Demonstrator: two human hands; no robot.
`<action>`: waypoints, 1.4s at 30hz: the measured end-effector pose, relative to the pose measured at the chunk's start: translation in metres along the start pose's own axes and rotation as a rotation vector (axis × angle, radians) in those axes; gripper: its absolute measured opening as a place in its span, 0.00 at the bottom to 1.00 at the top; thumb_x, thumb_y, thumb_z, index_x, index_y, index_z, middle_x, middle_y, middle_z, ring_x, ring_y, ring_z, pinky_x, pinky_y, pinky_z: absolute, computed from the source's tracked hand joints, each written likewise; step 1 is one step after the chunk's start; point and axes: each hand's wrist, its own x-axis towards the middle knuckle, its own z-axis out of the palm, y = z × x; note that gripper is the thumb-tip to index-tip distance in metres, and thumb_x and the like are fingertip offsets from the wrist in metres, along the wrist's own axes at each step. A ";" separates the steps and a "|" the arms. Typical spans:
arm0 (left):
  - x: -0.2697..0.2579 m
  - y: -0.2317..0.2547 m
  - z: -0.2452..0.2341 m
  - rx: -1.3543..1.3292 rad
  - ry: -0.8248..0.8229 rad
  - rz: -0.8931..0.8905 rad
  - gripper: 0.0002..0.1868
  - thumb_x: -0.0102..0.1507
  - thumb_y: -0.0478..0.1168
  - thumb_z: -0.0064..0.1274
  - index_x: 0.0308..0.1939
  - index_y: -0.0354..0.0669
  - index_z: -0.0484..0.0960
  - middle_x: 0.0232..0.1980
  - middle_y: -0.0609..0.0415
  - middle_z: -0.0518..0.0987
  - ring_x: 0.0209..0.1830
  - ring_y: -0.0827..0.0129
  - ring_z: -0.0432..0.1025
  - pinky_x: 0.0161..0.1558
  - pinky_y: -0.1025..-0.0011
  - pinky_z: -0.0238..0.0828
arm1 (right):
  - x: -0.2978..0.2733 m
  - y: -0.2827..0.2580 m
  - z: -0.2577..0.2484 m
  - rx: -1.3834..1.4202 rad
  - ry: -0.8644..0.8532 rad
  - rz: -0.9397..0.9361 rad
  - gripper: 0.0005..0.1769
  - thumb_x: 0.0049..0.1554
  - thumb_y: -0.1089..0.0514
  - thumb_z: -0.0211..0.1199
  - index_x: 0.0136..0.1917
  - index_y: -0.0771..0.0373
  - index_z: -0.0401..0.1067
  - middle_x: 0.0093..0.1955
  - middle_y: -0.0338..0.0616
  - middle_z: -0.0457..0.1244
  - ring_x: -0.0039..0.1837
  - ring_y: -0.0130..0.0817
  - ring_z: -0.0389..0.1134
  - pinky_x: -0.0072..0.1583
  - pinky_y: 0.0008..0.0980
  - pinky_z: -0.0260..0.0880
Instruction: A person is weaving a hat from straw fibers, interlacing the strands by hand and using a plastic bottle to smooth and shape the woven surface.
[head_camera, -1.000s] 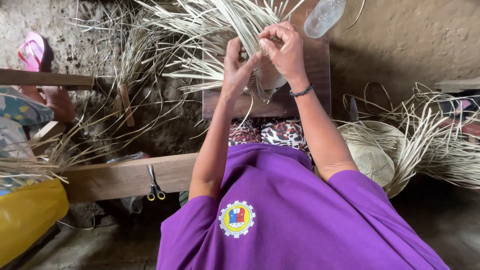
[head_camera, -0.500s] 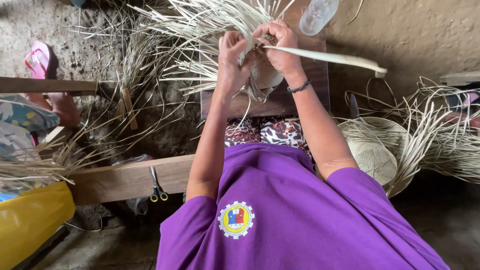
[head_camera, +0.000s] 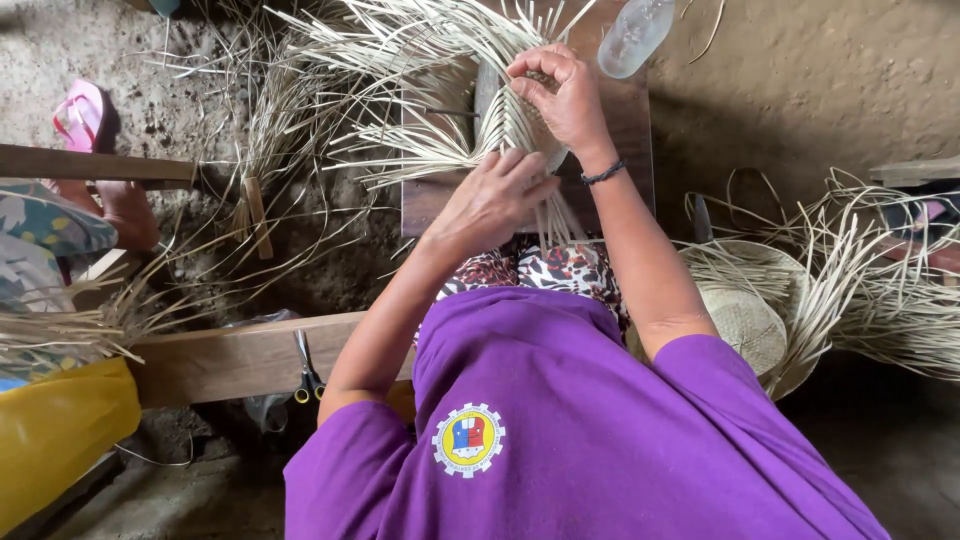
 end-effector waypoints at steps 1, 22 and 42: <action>-0.002 -0.005 -0.006 -0.341 0.165 -0.023 0.23 0.55 0.27 0.45 0.55 0.43 0.71 0.52 0.48 0.69 0.48 0.60 0.64 0.47 0.64 0.67 | 0.000 0.002 0.001 -0.010 0.006 -0.019 0.05 0.54 0.64 0.67 0.45 0.59 0.75 0.48 0.41 0.64 0.54 0.34 0.63 0.57 0.31 0.63; 0.051 -0.111 0.023 -1.042 -0.702 -0.816 0.47 0.51 0.71 0.39 0.62 0.44 0.52 0.58 0.43 0.63 0.50 0.58 0.60 0.45 0.64 0.63 | -0.043 -0.071 -0.016 0.794 -0.380 0.484 0.21 0.56 0.49 0.58 0.53 0.69 0.68 0.44 0.51 0.66 0.40 0.30 0.69 0.38 0.19 0.71; -0.040 -0.091 -0.053 -0.787 0.061 -0.666 0.37 0.49 0.69 0.60 0.35 0.36 0.71 0.29 0.41 0.76 0.35 0.48 0.74 0.40 0.54 0.66 | -0.094 -0.063 0.061 1.685 -0.284 0.995 0.73 0.30 0.08 0.43 0.65 0.72 0.60 0.62 0.72 0.57 0.65 0.69 0.56 0.60 0.66 0.61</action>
